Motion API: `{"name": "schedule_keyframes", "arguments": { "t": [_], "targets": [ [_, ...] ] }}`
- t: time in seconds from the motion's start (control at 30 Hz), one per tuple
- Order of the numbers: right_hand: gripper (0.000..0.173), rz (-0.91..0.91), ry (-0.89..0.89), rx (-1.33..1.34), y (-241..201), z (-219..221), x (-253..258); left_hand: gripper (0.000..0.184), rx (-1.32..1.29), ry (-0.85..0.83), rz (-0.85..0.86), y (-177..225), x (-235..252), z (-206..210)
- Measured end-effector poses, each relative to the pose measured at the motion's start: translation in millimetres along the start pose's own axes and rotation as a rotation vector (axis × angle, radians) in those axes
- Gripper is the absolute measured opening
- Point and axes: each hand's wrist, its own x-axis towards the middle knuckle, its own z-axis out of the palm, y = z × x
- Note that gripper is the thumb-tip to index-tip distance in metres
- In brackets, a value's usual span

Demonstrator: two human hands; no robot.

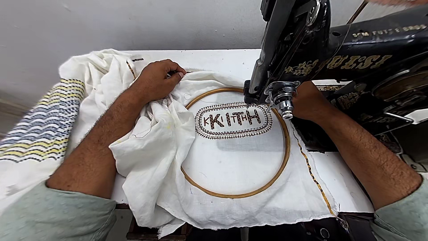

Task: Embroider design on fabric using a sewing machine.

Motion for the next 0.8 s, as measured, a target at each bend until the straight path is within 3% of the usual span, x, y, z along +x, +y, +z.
{"name": "schedule_keyframes", "arguments": {
  "t": [0.8],
  "targets": [
    [0.019, 0.024, -0.016, -0.005, -2.2, -1.8, -1.0, 0.031, -0.007, -0.009, -0.013, 1.3, 0.7, -0.4]
  ]
}}
